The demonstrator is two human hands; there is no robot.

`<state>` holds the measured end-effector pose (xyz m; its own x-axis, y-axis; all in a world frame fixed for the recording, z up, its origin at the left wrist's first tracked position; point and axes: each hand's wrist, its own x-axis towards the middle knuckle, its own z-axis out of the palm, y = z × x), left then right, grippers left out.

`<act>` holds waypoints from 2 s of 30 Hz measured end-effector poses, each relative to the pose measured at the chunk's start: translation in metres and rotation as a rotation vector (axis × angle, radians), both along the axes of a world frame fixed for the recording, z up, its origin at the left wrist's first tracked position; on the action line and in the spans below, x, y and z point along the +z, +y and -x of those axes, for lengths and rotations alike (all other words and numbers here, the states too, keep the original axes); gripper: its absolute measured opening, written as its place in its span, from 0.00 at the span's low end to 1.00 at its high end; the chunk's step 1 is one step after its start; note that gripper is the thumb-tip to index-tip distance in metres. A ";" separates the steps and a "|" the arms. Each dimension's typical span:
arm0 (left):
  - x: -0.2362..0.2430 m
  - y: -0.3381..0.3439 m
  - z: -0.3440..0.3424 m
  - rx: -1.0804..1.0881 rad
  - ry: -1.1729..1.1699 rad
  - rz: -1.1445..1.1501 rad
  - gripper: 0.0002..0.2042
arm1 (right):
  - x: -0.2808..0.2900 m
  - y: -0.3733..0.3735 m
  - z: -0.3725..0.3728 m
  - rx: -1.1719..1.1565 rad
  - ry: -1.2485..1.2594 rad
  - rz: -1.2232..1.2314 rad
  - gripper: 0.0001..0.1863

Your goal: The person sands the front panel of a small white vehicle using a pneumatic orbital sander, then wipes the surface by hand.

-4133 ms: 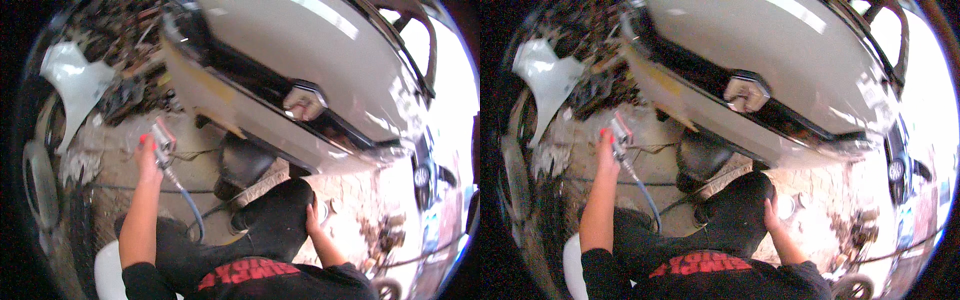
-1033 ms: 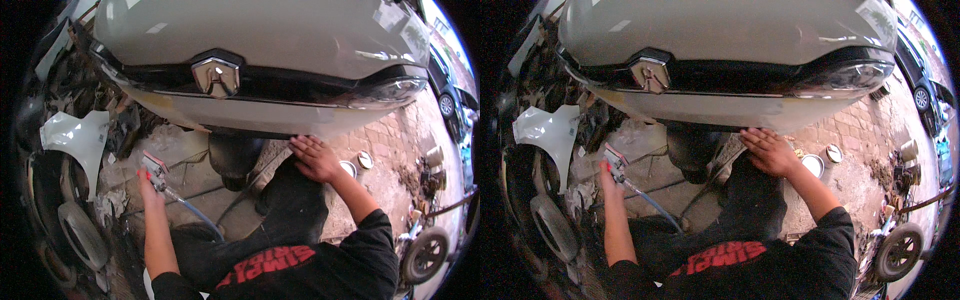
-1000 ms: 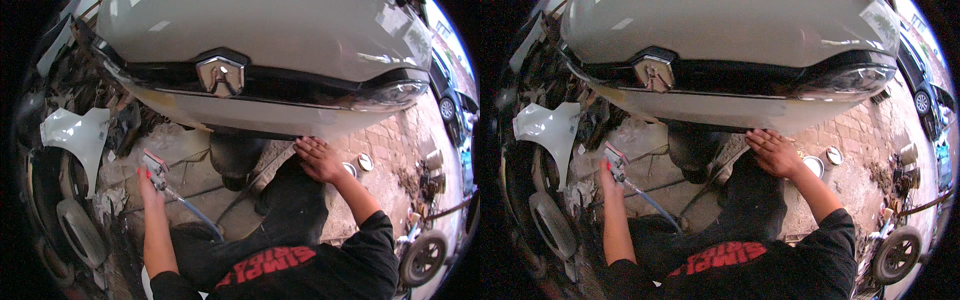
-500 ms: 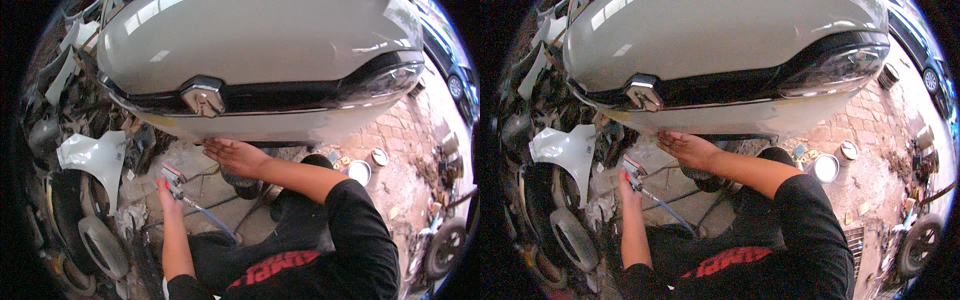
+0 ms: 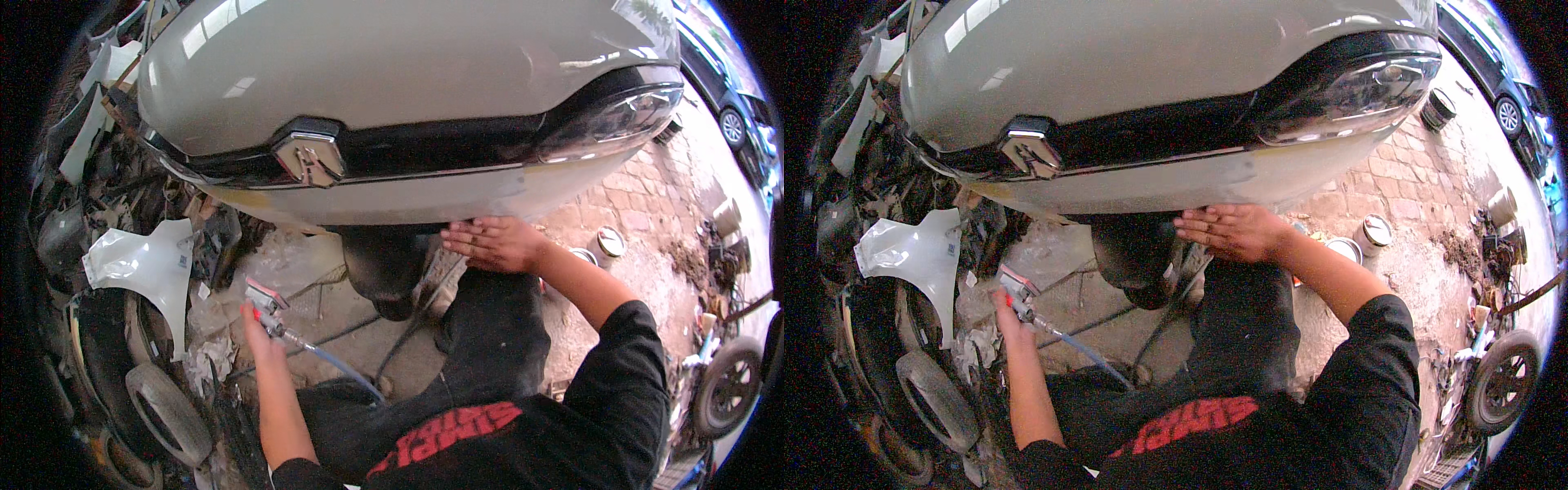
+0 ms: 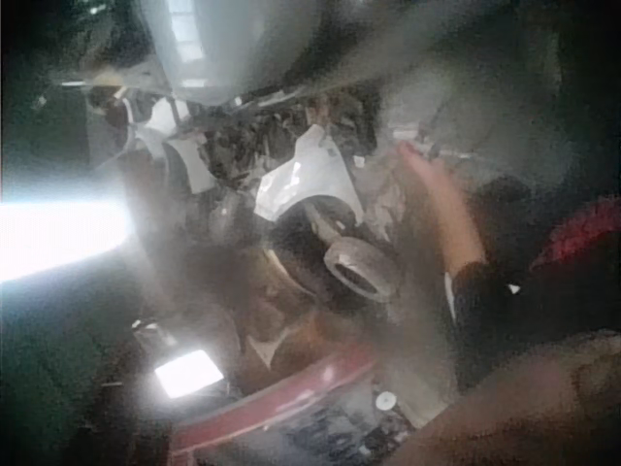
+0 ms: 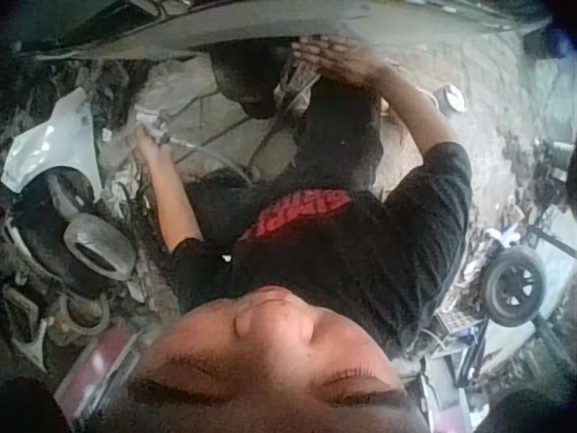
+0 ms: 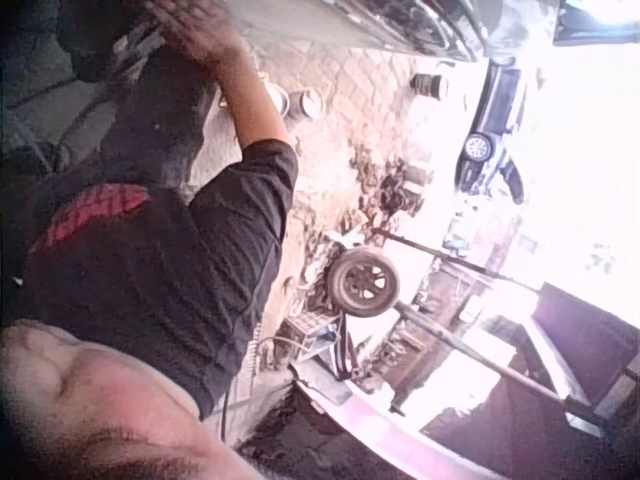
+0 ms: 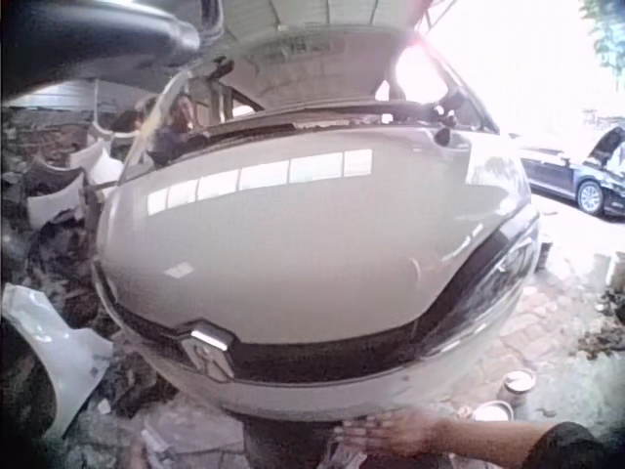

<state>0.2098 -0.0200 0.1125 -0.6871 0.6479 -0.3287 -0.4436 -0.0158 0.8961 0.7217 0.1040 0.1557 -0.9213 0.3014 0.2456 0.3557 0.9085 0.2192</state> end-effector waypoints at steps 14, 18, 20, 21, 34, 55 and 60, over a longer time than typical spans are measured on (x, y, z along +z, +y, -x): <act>-0.018 0.012 0.002 0.100 -0.158 -0.157 0.13 | -0.044 -0.081 -0.096 -0.607 0.343 0.696 0.42; -0.031 0.012 0.005 0.207 0.001 -0.066 0.13 | -0.035 -0.104 -0.060 -0.642 0.443 0.803 0.42; -0.038 0.010 0.008 0.266 0.045 -0.040 0.14 | -0.026 -0.110 -0.032 -0.621 0.472 0.767 0.42; -0.026 0.012 -0.004 0.256 0.047 -0.054 0.15 | -0.022 -0.112 -0.025 -0.622 0.478 0.721 0.42; 0.000 0.001 -0.010 0.086 -0.117 -0.098 0.19 | -0.002 -0.120 0.149 0.011 0.214 1.039 0.28; 0.027 -0.008 -0.027 -0.182 -0.078 -0.303 0.23 | -0.050 -0.125 0.151 -0.053 -0.176 1.083 0.34; 0.020 -0.009 -0.022 -0.136 -0.077 -0.281 0.23 | -0.047 -0.129 0.152 -0.076 -0.233 1.113 0.36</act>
<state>0.2314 -0.0285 0.1323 -0.5683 0.8048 -0.1714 -0.5250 -0.1943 0.8286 0.5699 -0.0251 0.1083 -0.8797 0.3016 -0.3676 0.4740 0.6178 -0.6274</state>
